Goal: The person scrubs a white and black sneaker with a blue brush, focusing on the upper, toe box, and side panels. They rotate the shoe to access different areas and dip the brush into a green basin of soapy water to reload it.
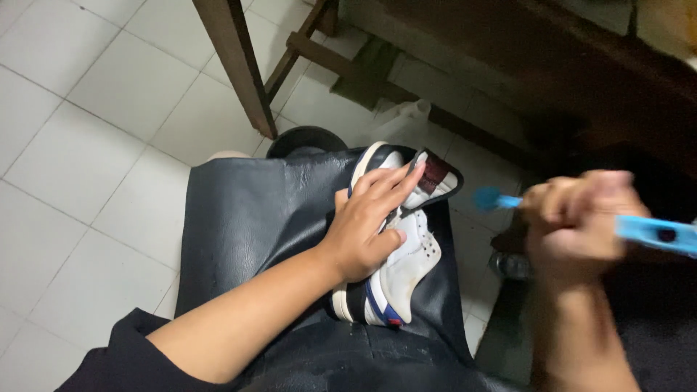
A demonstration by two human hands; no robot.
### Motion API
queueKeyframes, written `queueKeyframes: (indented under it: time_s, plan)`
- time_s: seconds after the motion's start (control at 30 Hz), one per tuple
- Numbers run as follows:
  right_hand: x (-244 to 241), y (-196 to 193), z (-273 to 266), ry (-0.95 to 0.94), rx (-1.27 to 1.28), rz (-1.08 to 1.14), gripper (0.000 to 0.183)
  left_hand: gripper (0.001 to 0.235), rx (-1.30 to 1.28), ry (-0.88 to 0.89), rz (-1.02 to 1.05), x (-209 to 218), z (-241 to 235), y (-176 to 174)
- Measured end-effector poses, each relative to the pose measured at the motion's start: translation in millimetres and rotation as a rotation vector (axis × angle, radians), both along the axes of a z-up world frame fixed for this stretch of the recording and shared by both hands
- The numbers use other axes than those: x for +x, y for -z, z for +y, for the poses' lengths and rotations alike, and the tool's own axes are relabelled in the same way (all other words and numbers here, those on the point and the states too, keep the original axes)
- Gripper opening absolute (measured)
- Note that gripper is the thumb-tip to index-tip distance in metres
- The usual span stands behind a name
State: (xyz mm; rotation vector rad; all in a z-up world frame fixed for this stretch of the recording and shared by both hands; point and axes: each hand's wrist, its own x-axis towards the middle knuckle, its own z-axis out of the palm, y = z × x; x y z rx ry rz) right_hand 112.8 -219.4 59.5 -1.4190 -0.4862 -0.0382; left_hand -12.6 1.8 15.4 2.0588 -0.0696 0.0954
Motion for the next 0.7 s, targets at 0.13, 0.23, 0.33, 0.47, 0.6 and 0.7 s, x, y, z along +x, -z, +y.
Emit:
queueKeyframes:
  time_s: [0.13,0.23,0.33,0.47,0.6,0.7]
  plan:
    - [-48,-12,37,-0.176,0.289,0.225,0.050,0.083,-0.013,0.007,-0.136,1,1,11]
    - [-38,17,31,-0.311,0.161,0.407,0.051,0.085,-0.036,-0.006,-0.083,-1,2,5]
    - [-12,-10,21,-0.013,-0.028,-0.020,0.050,0.086,-0.027,0.002,-0.007,-1,2,0]
    - [-54,-5,38,-0.272,0.187,0.156,0.048,0.086,-0.022,-0.009,-0.029,0,3,1]
    - [-7,33,8,-0.291,0.249,0.198,0.049,0.085,-0.012,0.025,-0.038,3,2,10]
    - [-14,-28,10,-0.076,0.032,-0.041,0.053,0.087,-0.018,0.007,0.015,2,0,-3]
